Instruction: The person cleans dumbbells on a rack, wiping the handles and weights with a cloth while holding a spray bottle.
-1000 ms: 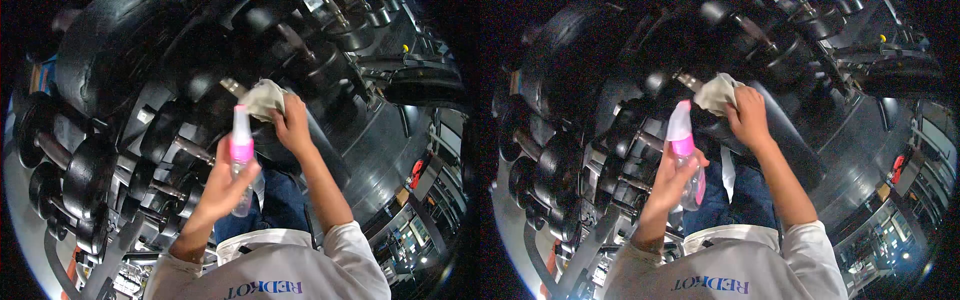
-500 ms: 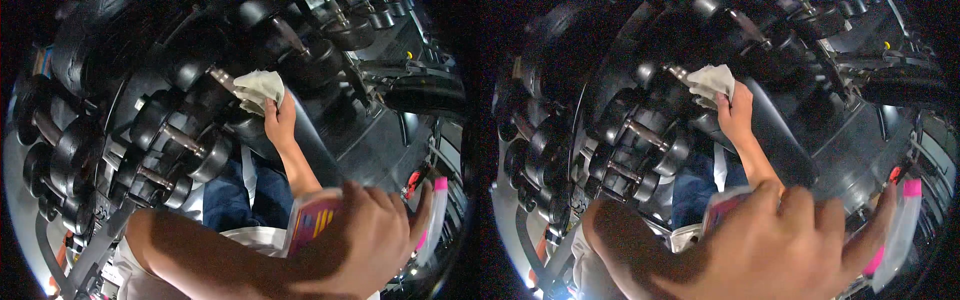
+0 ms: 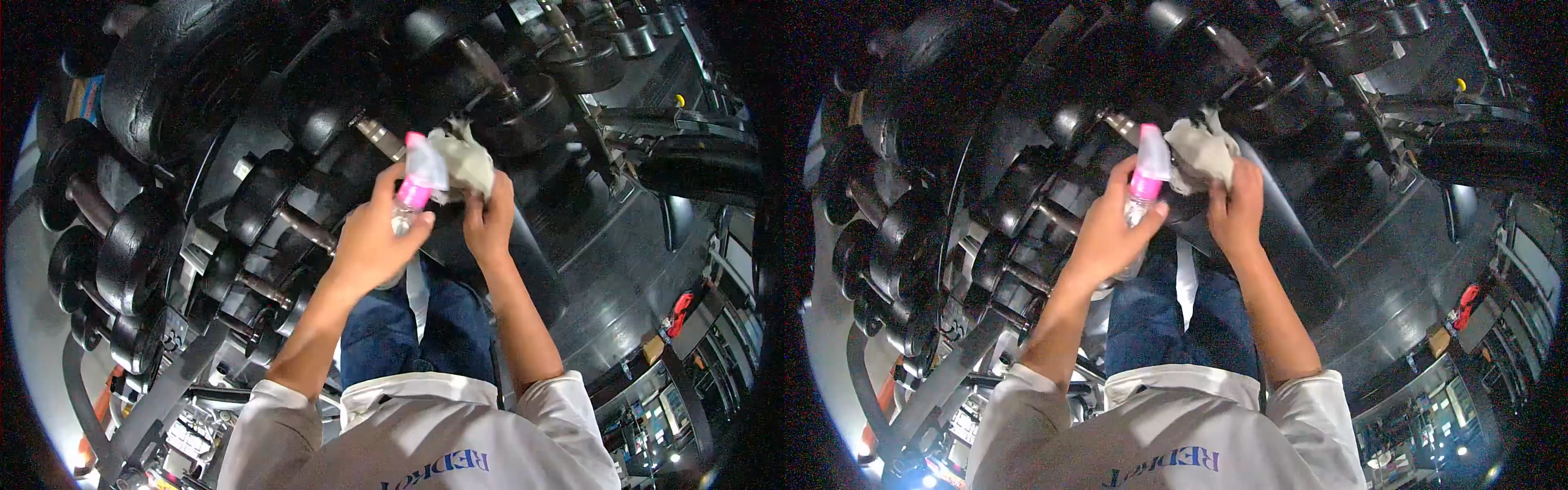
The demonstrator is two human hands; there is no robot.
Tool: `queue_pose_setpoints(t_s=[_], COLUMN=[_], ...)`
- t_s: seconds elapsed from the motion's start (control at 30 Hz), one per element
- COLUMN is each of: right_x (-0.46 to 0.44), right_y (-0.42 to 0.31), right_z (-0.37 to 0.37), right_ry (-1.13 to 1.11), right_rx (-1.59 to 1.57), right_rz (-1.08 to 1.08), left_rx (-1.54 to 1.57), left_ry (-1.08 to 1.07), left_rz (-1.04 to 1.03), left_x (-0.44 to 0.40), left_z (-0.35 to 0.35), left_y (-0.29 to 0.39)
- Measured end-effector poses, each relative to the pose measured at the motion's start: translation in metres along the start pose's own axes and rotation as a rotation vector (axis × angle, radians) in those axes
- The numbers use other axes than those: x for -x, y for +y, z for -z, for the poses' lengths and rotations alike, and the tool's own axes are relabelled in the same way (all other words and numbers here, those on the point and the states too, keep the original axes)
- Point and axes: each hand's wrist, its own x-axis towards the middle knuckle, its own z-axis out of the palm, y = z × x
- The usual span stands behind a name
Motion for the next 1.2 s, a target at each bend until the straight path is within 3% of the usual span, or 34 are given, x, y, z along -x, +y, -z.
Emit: queue_pose_setpoints(t_s=[0.23,0.3,0.37,0.4,0.5,0.57,0.77,0.83,1.0,1.17,1.2], right_x=[0.02,-0.009,-0.03,-0.039,-0.042,-0.024,0.014,-0.015,-0.084,-0.047,-0.03], right_y=[0.003,-0.003,-0.008,-0.004,-0.015,-0.026,-0.015,-0.012,-0.01,-0.024,-0.021], right_z=[0.001,0.004,0.006,0.001,-0.011,-0.009,0.005,0.002,-0.015,-0.009,-0.003], right_ry=[-0.011,0.012,-0.152,-0.052,0.062,0.009,-0.022,0.03,-0.223,-0.224,-0.13], right_rx=[0.174,0.197,0.295,0.253,0.128,0.116,0.136,0.182,0.173,0.045,0.063], right_rz=[0.054,0.087,-0.151,0.008,0.109,0.167,0.138,0.144,0.177,0.187,0.191], left_rx=[0.134,0.168,0.203,0.218,0.341,0.535,0.824,0.825,0.813,0.803,0.793], left_ry=[0.064,0.087,0.1,0.094,0.063,0.068,0.05,0.033,0.059,0.008,0.007], left_rz=[0.192,0.147,0.117,0.12,0.147,0.12,0.283,0.299,0.254,0.253,0.251], left_x=[0.004,0.001,0.004,0.004,0.001,0.001,0.006,0.005,0.001,0.003,0.003], left_z=[-0.017,-0.022,-0.026,-0.025,-0.032,-0.038,-0.033,-0.03,-0.032,-0.028,-0.027], left_y=[-0.045,-0.055,-0.059,-0.058,-0.08,-0.094,-0.079,-0.079,-0.085,-0.086,-0.087])
